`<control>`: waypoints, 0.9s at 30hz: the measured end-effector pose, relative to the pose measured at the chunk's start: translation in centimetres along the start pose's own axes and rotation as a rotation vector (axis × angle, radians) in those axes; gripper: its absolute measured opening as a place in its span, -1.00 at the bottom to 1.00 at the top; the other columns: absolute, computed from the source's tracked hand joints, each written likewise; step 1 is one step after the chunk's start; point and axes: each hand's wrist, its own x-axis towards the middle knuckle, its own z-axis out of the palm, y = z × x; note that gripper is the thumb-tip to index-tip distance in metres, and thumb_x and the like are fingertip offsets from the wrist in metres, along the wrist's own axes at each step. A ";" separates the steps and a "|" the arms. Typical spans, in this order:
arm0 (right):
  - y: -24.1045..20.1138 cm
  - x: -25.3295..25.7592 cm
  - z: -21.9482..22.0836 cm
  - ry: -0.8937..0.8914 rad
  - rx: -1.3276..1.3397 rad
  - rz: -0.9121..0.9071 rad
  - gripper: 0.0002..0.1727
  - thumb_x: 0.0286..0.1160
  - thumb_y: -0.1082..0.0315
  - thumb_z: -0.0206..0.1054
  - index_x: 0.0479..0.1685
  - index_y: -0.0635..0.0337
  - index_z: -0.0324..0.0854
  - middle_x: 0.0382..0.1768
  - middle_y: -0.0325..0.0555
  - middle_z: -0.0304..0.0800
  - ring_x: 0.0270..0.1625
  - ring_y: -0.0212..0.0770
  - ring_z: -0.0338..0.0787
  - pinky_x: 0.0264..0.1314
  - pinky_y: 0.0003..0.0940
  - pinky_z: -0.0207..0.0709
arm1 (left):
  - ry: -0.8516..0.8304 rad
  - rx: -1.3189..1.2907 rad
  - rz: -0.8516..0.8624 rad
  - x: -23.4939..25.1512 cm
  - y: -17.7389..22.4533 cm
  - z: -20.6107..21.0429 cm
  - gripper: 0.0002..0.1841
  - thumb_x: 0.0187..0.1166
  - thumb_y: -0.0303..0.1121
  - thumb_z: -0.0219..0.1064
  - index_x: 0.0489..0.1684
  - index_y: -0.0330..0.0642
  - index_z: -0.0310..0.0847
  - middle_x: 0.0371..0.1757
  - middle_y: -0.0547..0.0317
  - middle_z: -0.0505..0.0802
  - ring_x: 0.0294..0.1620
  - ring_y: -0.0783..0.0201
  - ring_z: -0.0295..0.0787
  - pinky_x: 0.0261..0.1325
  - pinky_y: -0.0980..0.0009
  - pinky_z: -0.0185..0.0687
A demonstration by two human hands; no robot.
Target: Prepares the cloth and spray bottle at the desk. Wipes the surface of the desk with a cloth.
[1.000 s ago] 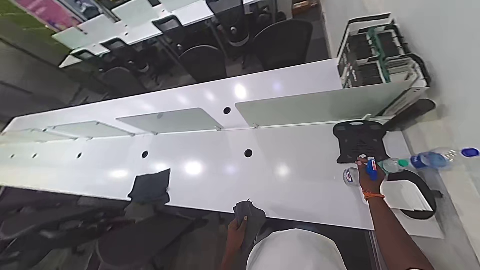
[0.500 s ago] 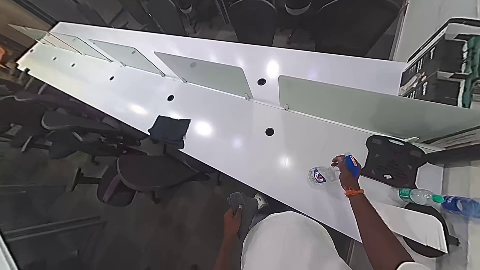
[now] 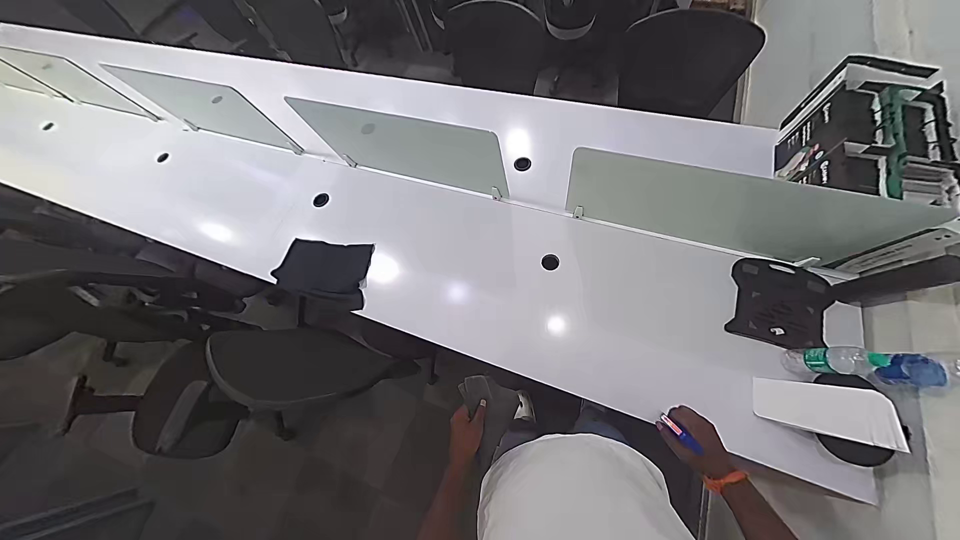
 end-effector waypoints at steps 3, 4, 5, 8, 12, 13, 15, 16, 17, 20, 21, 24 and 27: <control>-2.7 -1.8 1.4 0.104 0.225 0.089 -0.65 0.38 0.04 0.34 -0.42 0.18 0.70 -0.51 -0.15 0.70 -0.42 -0.30 0.69 -0.32 -0.27 0.58 | -0.046 -0.002 0.030 2.2 -1.3 -2.3 -0.67 0.70 -0.15 0.31 -0.16 -0.31 0.76 -0.33 -0.04 0.87 -0.25 0.15 0.85 0.02 0.07 0.75; -4.1 -1.7 1.8 0.159 0.350 0.116 -0.70 0.38 0.11 0.35 -0.31 0.21 0.71 -0.44 -0.20 0.74 -0.38 -0.42 0.70 -0.27 -0.42 0.63 | -0.066 0.000 0.038 2.7 -1.8 -3.0 -0.66 0.71 -0.14 0.31 -0.15 -0.31 0.76 -0.32 -0.04 0.87 -0.23 0.15 0.85 0.04 0.06 0.75; -5.4 -1.1 2.2 0.208 0.467 0.123 -0.71 0.39 0.17 0.34 -0.17 0.25 0.71 -0.33 -0.21 0.78 -0.30 -0.47 0.73 -0.19 -0.50 0.68 | -0.079 0.001 0.048 3.2 -2.2 -3.5 -0.67 0.70 -0.14 0.30 -0.14 -0.30 0.76 -0.32 -0.03 0.87 -0.23 0.15 0.86 0.04 0.06 0.75; -9.6 2.2 4.0 0.340 0.716 0.120 -0.72 0.44 0.27 0.32 -0.03 0.29 0.68 -0.22 -0.20 0.82 -0.23 -0.38 0.78 -0.11 -0.43 0.72 | -0.084 -0.003 0.067 3.9 -3.4 -5.2 -0.67 0.70 -0.13 0.31 -0.15 -0.28 0.76 -0.33 -0.02 0.87 -0.24 0.17 0.85 0.03 0.07 0.76; -14.9 9.1 6.7 0.494 0.871 0.134 -0.73 0.53 0.27 0.29 -0.06 0.34 0.63 -0.29 -0.19 0.83 -0.26 -0.31 0.83 -0.14 -0.35 0.78 | -0.043 -0.036 0.020 3.0 -5.1 -7.5 -0.66 0.69 -0.14 0.33 -0.17 -0.31 0.75 -0.34 -0.03 0.86 -0.25 0.14 0.85 0.01 0.07 0.75; -15.8 11.1 7.1 0.512 0.883 0.134 -0.71 0.58 0.24 0.24 -0.06 0.34 0.63 -0.29 -0.19 0.84 -0.25 -0.31 0.84 -0.15 -0.36 0.79 | -0.032 -0.047 0.008 2.6 -5.8 -8.0 -0.66 0.69 -0.15 0.33 -0.17 -0.32 0.75 -0.34 -0.04 0.86 -0.26 0.14 0.85 0.00 0.07 0.75; -17.2 14.9 7.6 0.528 0.879 0.137 -0.69 0.63 0.20 0.15 -0.15 0.29 0.66 -0.37 -0.24 0.81 -0.32 -0.37 0.80 -0.22 -0.42 0.73 | -0.011 -0.068 -0.007 1.8 -7.5 -8.8 -0.65 0.70 -0.17 0.32 -0.17 -0.36 0.75 -0.35 -0.08 0.85 -0.26 0.10 0.84 0.01 0.03 0.74; -17.9 16.6 7.9 0.534 0.850 0.132 -0.70 0.64 0.21 0.13 -0.26 0.24 0.68 -0.45 -0.31 0.77 -0.39 -0.42 0.75 -0.27 -0.45 0.68 | 0.002 -0.080 -0.014 1.2 -8.2 -9.3 -0.66 0.69 -0.18 0.32 -0.17 -0.38 0.74 -0.36 -0.10 0.85 -0.27 0.09 0.84 -0.01 0.03 0.74; -18.6 18.1 8.1 0.537 0.814 0.119 -0.69 0.63 0.23 0.14 -0.39 0.17 0.68 -0.54 -0.38 0.71 -0.46 -0.48 0.66 -0.31 -0.49 0.59 | 0.019 -0.092 -0.019 0.6 -8.7 -9.7 -0.67 0.70 -0.20 0.32 -0.19 -0.38 0.74 -0.38 -0.08 0.84 -0.30 0.10 0.83 -0.04 0.04 0.74; -20.3 20.7 9.5 0.446 0.673 0.095 -0.71 0.58 0.22 0.24 -0.46 0.18 0.68 -0.61 -0.38 0.62 -0.52 -0.51 0.61 -0.33 -0.47 0.58 | 0.068 -0.128 -0.040 -1.3 -9.9 -10.6 -0.70 0.70 -0.25 0.31 -0.17 -0.39 0.74 -0.35 -0.10 0.84 -0.27 0.11 0.82 0.00 0.05 0.72; -20.5 20.9 10.1 0.385 0.628 0.080 -0.71 0.55 0.21 0.29 -0.42 0.23 0.71 -0.58 -0.30 0.66 -0.49 -0.46 0.64 -0.29 -0.40 0.59 | 0.089 -0.127 -0.049 -1.8 -10.5 -10.7 -0.70 0.70 -0.25 0.31 -0.17 -0.39 0.75 -0.35 -0.10 0.85 -0.27 0.11 0.83 0.00 0.05 0.72; -21.1 19.7 11.8 0.116 0.568 -0.051 -0.72 0.50 0.18 0.36 -0.30 0.27 0.74 -0.44 -0.17 0.74 -0.35 -0.38 0.70 -0.16 -0.35 0.63 | 0.134 -0.134 -0.101 -3.3 -11.7 -10.7 -0.69 0.69 -0.25 0.32 -0.19 -0.42 0.74 -0.36 -0.13 0.84 -0.28 0.10 0.82 -0.01 0.04 0.71; -20.4 17.2 13.0 -0.084 0.608 -0.192 -0.66 0.45 0.12 0.42 -0.21 0.29 0.74 -0.32 -0.08 0.76 -0.25 -0.32 0.72 -0.09 -0.35 0.64 | 0.159 -0.146 -0.148 -4.7 -11.7 -10.1 -0.68 0.69 -0.26 0.34 -0.17 -0.46 0.73 -0.35 -0.17 0.84 -0.27 0.07 0.83 0.01 0.02 0.72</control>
